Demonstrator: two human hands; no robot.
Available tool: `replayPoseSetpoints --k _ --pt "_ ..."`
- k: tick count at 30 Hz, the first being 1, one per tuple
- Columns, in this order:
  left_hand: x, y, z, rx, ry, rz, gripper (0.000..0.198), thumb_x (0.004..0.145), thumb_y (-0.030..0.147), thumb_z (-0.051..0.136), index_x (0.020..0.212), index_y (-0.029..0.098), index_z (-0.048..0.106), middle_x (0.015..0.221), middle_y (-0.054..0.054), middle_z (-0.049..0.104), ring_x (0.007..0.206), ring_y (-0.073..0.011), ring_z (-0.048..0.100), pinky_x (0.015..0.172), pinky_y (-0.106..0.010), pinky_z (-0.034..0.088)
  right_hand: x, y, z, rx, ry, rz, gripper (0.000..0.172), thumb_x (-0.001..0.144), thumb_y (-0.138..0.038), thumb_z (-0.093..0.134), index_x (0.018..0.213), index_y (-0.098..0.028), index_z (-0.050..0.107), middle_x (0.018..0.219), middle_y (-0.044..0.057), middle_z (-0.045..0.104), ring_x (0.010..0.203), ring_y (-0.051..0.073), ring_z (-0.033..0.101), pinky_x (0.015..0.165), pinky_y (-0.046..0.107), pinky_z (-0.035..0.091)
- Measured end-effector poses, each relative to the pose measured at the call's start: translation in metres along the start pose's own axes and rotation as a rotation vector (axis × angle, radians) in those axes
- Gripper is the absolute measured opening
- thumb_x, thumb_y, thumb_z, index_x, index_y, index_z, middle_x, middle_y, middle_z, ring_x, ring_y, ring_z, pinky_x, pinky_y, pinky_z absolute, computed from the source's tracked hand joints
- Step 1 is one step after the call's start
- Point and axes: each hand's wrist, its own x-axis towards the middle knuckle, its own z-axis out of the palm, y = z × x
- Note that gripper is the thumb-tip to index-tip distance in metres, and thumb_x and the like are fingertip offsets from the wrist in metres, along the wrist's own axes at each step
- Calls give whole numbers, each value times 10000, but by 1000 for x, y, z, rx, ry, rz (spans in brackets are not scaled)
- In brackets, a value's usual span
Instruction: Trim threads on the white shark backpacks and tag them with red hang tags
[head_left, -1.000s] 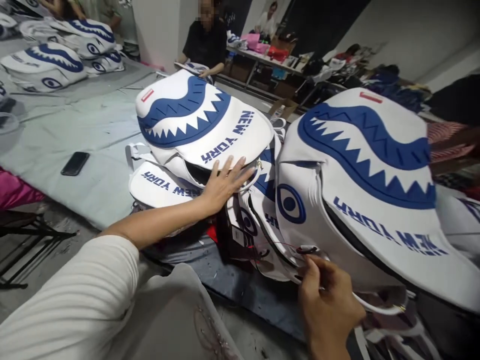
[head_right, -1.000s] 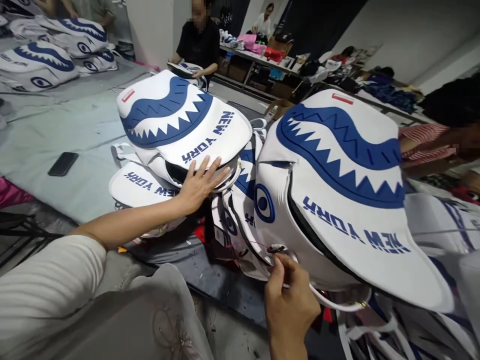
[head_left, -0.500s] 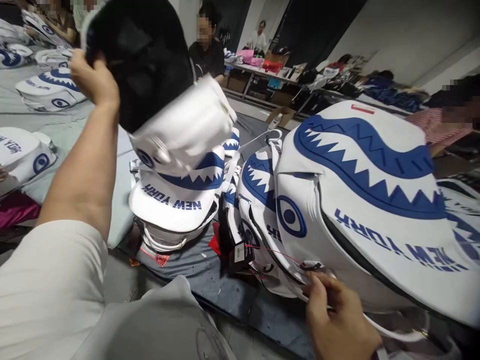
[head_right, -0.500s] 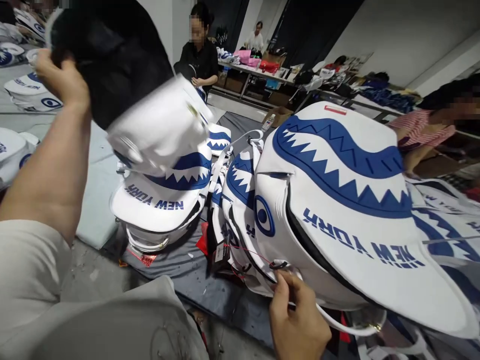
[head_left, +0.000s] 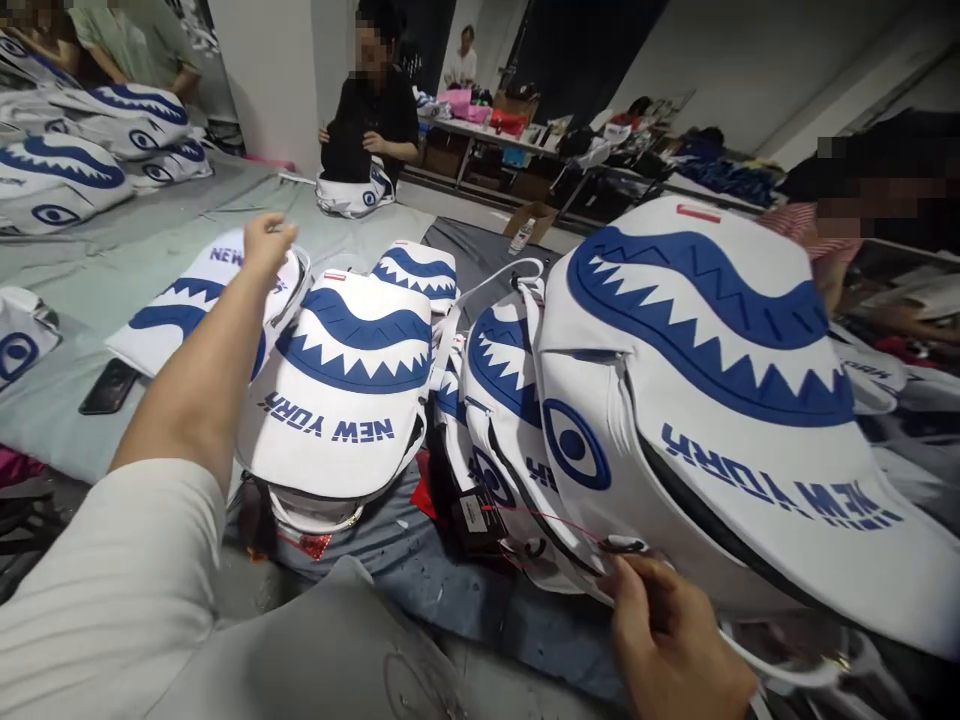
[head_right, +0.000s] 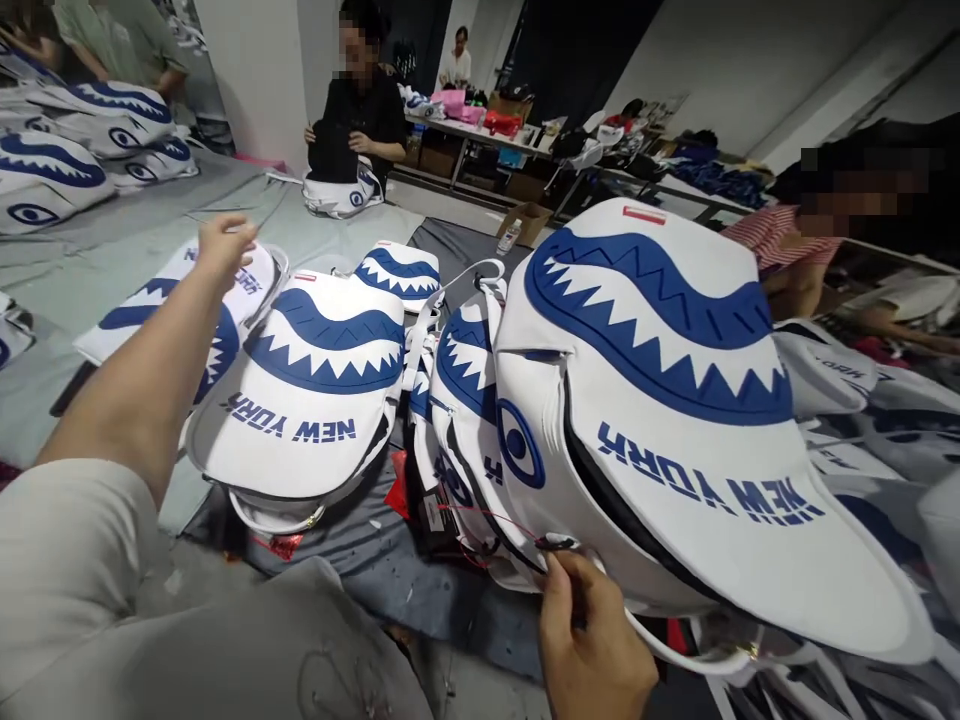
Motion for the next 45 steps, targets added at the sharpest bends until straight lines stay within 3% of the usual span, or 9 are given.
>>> replayPoseSetpoints --k 3,8,13,19,23,27,31,39,45 --pt "-72 51 48 -116 -45 38 204 955 365 560 1041 180 573 1022 -39 676 1016 -162 647 917 -333 526 -1 -10 -4 60 32 51 247 942 -400 592 945 -172 686 705 32 748 604 189 721 586 259 517" --pt "-260 149 83 -373 -711 266 157 946 237 529 953 224 686 940 -26 736 881 -188 686 821 -363 555 1 -24 -9 172 86 129 123 941 -291 601 934 -186 663 778 23 756 624 145 711 635 245 544" --pt "-361 153 125 -430 -752 271 184 880 237 637 1062 262 652 1085 -72 715 1041 -252 646 904 -445 545 -2 -25 -18 228 78 180 99 943 -288 598 945 -194 631 871 41 767 654 141 715 665 263 569" --pt "-352 147 129 -364 -782 335 68 878 266 664 822 230 649 897 -40 717 955 -240 634 904 -449 451 -14 -20 -13 519 141 323 134 926 -314 615 950 -193 564 984 86 759 626 153 713 606 302 597" --pt "-343 150 106 -519 -1035 120 239 879 326 666 1076 220 580 710 33 644 693 -143 612 729 -302 477 -6 -29 -8 740 210 366 177 936 -322 605 926 -202 475 1037 114 752 570 135 692 521 268 555" --pt "-345 139 95 -900 -1209 -133 552 753 278 799 1237 234 536 1092 -64 669 984 -170 668 792 -263 532 10 -37 -8 918 236 368 243 947 -338 584 901 -235 369 975 73 763 531 133 678 448 226 482" --pt "-360 133 101 -967 -942 -260 278 804 280 749 1048 189 650 991 -53 705 865 -145 696 762 -258 555 16 -37 -6 968 219 321 225 946 -334 585 914 -239 384 781 -24 721 478 101 612 499 238 503" --pt "-364 154 111 -593 -392 499 94 903 240 665 894 209 754 948 -64 726 903 -166 639 817 -325 494 16 -26 -14 694 -134 -36 69 945 -207 579 927 -207 645 673 -25 609 544 106 571 554 251 479" --pt "-361 161 106 -510 -235 697 116 875 182 685 967 232 734 932 -31 762 845 -150 642 768 -299 483 27 -20 -27 613 -359 -230 260 943 -80 458 1030 -212 664 854 33 674 684 129 621 639 267 517"
